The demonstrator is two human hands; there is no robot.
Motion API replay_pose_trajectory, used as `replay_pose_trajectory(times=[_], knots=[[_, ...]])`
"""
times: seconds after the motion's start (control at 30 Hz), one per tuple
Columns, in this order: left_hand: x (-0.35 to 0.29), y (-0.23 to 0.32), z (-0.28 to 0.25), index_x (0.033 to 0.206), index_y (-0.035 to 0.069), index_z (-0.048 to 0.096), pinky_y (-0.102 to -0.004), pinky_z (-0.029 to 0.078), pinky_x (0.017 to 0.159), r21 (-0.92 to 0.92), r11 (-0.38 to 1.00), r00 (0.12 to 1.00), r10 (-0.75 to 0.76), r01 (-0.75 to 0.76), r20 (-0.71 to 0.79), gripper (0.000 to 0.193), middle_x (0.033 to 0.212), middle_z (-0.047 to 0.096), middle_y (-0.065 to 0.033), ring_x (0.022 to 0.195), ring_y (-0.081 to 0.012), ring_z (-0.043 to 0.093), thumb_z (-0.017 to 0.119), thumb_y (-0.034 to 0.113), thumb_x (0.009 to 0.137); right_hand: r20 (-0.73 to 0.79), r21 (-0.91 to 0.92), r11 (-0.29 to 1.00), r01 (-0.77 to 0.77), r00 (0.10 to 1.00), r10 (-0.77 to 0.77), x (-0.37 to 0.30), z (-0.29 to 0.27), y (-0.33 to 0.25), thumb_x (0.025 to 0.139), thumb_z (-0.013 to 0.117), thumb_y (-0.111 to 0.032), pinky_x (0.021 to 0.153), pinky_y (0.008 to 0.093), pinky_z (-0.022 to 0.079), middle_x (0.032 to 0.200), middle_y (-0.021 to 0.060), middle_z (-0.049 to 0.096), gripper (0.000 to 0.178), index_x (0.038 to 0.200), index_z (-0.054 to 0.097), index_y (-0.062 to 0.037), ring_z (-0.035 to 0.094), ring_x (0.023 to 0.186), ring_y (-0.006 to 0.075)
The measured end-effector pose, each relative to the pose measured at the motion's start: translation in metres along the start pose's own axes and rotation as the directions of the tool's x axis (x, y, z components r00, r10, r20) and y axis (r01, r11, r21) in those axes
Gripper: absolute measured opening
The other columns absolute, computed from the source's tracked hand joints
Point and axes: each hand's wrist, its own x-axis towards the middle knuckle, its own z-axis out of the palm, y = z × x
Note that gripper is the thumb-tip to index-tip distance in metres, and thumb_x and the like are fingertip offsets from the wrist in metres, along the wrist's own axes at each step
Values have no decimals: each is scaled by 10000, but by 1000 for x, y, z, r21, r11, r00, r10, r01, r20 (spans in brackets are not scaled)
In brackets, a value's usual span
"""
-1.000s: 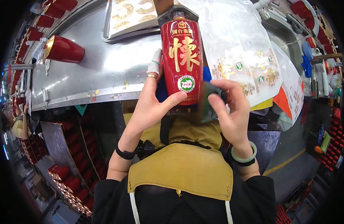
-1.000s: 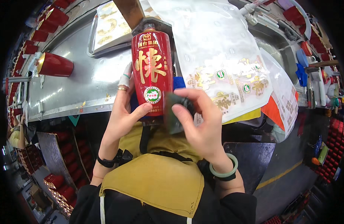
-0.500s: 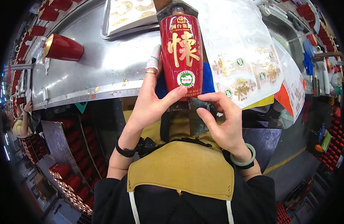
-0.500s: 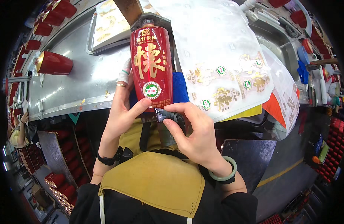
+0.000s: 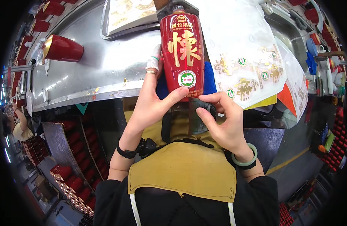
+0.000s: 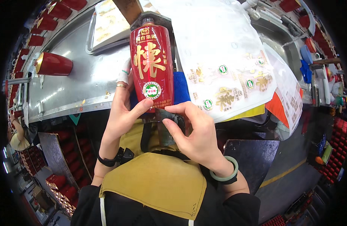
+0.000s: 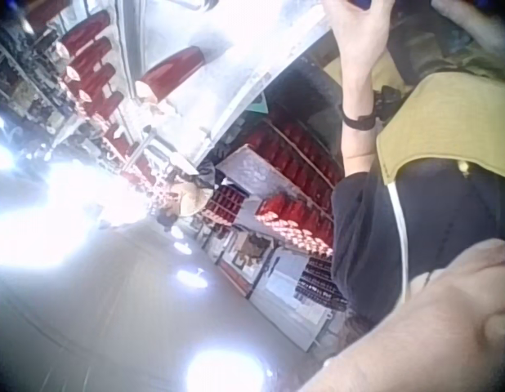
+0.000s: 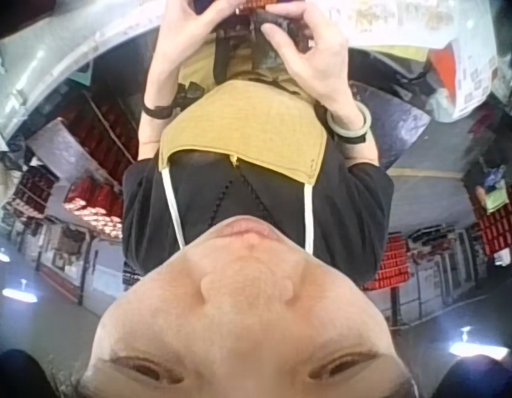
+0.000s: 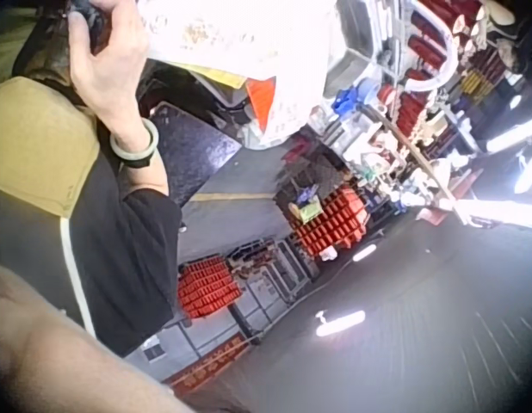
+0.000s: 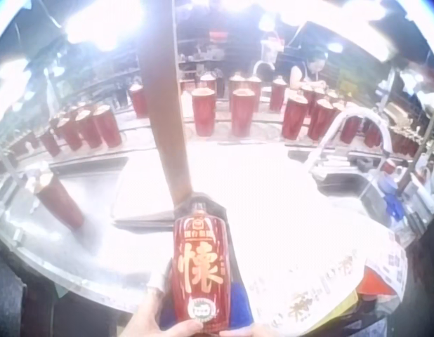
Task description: Applying labels and decorative stickers to red liquor bottles on an assembly line.
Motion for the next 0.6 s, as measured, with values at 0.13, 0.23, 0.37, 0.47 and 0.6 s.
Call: replay_pose_trajectory(times=[0.13, 0.23, 0.37, 0.47, 0.6], knots=[[-1, 1, 0, 1581, -94, 178, -430, 292, 1213, -13, 1000, 1000, -7, 7, 3, 955, 1560, 388, -243, 1463, -297, 385, 790, 204, 912, 12, 8, 1000, -17, 1000, 17, 0, 0, -1, 865, 786, -73, 519, 252, 373, 770, 13, 644, 220, 1061, 692, -40, 492, 568, 77], [-1, 2, 1, 1582, -94, 174, -428, 292, 1214, -5, 1000, 1000, -5, 5, -8, 956, 1563, 382, -243, 1464, -298, 384, 789, 203, 913, -6, 14, 1000, 8, 1000, -8, 1, 1, -1, 867, 783, -70, 519, 246, 374, 773, 12, 651, 214, 1057, 691, -38, 499, 570, 74], [-1, 3, -1, 1604, -62, 118, -434, 284, 1222, 10, 1000, 999, -14, 13, 32, 957, 1604, 319, -241, 1489, -299, 345, 754, 130, 916, -6, 28, 1000, -5, 1000, 5, 1, 1, 2, 865, 784, -68, 513, 243, 365, 776, 11, 655, 215, 1055, 689, -33, 498, 568, 67], [-1, 2, -1, 1607, -60, 107, -431, 283, 1222, 27, 1000, 999, -14, 13, 37, 962, 1609, 314, -240, 1494, -298, 338, 751, 125, 918, 35, 18, 999, -44, 998, 43, 1, -2, -2, 876, 769, -52, 553, 242, 412, 805, 20, 664, 216, 1073, 685, -26, 542, 616, 72], [-3, 4, 3, 1589, -96, 137, -421, 284, 1219, -134, 990, 997, -58, 51, -50, 982, 1583, 362, -246, 1485, -292, 353, 787, 201, 915, -7, 338, 936, -98, 994, 107, 11, -12, -5, 996, 602, -9, 790, 238, 481, 1003, 44, 651, 182, 1176, 604, 16, 601, 888, 81]])
